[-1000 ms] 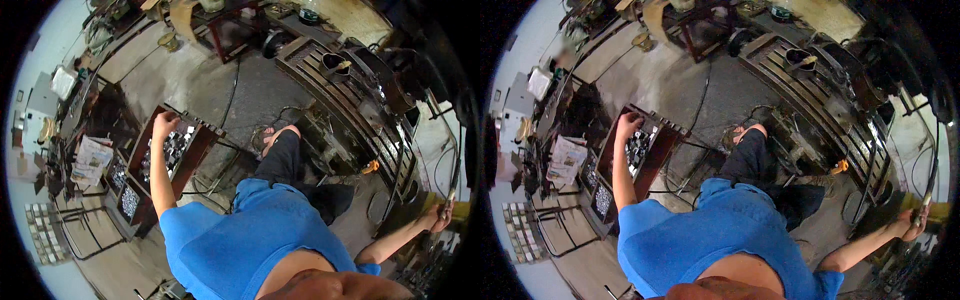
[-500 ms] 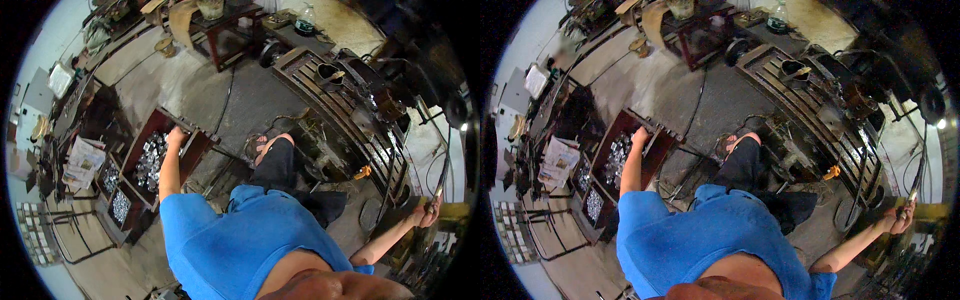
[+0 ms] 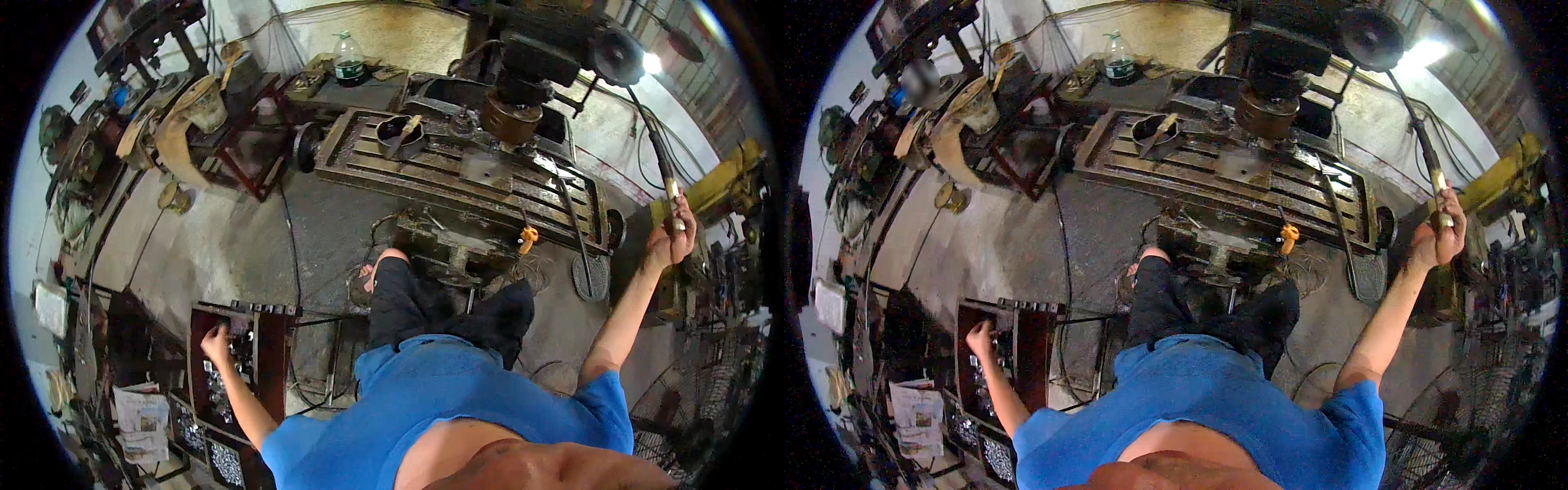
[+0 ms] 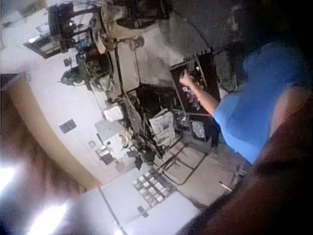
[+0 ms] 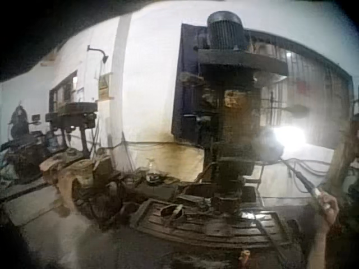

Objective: The person uses a hand tool to remove shavings from a metal workpiece on a milling machine, then turns a handle to adjust the table, and reaches into a bin to handle small metal components.

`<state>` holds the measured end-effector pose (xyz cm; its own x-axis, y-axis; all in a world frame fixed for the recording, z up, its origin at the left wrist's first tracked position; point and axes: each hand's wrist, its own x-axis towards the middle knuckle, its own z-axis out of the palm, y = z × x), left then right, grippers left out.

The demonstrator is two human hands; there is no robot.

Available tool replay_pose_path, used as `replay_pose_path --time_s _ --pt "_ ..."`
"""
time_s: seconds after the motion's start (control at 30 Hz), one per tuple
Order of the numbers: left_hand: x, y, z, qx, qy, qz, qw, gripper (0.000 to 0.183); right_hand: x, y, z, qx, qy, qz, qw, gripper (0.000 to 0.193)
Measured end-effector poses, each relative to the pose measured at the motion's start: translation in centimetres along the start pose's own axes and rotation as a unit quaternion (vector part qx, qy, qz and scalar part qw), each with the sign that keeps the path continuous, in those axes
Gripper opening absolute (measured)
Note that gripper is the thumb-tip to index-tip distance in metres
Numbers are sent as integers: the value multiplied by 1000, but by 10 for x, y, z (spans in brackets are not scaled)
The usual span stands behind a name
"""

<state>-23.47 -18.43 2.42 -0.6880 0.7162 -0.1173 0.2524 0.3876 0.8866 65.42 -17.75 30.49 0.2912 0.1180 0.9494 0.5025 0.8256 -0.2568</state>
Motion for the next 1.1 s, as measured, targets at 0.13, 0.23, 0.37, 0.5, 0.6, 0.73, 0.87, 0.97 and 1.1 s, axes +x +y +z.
replay_pose_path --time_s 0.13,0.23,0.37,0.5,0.6,0.73,0.87,0.97,1.1 --pt "-30 33 -39 -417 -13 27 909 43 8 -1 4 23 -22 -2 999 26" --pt "-19 63 -39 -495 -69 74 863 44 14 -12 15 24 28 1 999 23" --pt "-3 121 -4 -508 -145 114 841 44 27 -15 17 1 34 8 999 26" --pt "19 171 50 -504 -226 139 822 42 37 -18 17 -14 61 51 997 30" --pt "32 197 91 -528 -273 110 797 41 52 -23 30 -36 54 30 997 28" --pt "20 233 144 -422 -240 130 864 21 76 -36 40 -96 -2 1 995 23" --pt "28 232 175 -327 -249 107 905 22 102 -34 42 -77 -25 -17 997 18" --pt "22 229 195 -320 -232 104 913 20 142 -30 27 -111 -58 -28 992 14" --pt "20 226 207 -264 -275 104 919 19 201 -45 41 -382 -96 -220 892 34"
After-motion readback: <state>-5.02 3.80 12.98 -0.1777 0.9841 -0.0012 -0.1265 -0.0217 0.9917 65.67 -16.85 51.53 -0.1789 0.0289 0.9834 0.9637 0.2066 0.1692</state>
